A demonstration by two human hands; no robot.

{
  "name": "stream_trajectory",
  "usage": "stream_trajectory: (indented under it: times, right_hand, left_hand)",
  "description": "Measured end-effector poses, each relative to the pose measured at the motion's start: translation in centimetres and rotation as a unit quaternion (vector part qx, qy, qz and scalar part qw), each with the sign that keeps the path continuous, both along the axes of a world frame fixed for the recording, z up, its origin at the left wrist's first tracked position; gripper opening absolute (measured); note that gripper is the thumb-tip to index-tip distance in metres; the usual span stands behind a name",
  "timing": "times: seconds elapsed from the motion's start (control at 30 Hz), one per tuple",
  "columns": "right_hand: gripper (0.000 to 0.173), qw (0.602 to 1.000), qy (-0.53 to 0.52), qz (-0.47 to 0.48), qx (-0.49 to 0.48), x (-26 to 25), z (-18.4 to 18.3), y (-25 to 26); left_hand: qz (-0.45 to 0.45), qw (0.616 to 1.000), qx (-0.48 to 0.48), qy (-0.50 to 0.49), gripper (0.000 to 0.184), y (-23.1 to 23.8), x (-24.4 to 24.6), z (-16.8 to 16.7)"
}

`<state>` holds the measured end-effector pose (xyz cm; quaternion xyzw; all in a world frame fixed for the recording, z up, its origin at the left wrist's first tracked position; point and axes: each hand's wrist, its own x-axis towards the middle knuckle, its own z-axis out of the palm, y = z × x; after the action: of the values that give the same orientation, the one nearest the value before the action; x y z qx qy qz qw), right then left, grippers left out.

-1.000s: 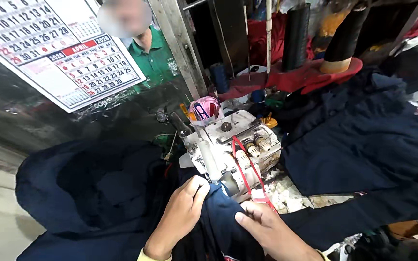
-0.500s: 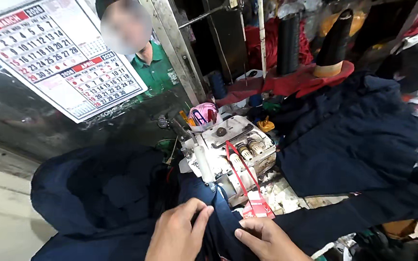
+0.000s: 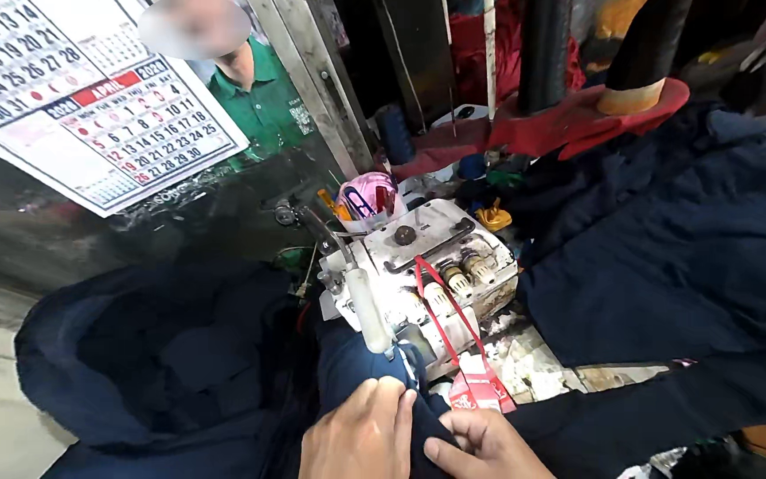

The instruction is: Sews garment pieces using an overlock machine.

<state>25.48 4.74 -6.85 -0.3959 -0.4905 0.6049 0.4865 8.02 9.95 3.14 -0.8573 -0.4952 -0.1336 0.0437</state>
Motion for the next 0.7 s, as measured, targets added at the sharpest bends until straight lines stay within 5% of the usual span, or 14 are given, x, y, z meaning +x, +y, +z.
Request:
stream_trajectory:
  times: [0.13,0.33,0.47,0.6,0.7]
  right_hand:
    - [0.024,0.999,0.03,0.006,-0.027,-0.9,0.8,2.2]
    - [0.02,0.998,0.013,-0.041,-0.052,-0.5,0.3,3.1]
    - [0.022,0.996,-0.037,-0.086,0.009,-0.3,-0.7,3.1]
    - [0.019,0.999,0.017,-0.021,-0.025,0.8,0.9,2.1]
    - [0.021,0.999,0.011,-0.048,-0.005,0.6,0.1,2.0]
  left_hand:
    - [0.006,1.0,-0.011,0.001,0.023,1.0,0.2,0.1]
    - [-0.023,0.982,0.014,-0.189,0.018,3.3,-1.9,-4.2]
    - [-0.026,0.979,-0.072,-0.187,0.02,3.7,-3.6,-1.7]
    - [0.0,0.975,-0.13,-0.179,0.027,0.4,-3.4,3.3]
    - [-0.032,0.973,-0.124,-0.193,0.024,-0.6,-3.2,2.5]
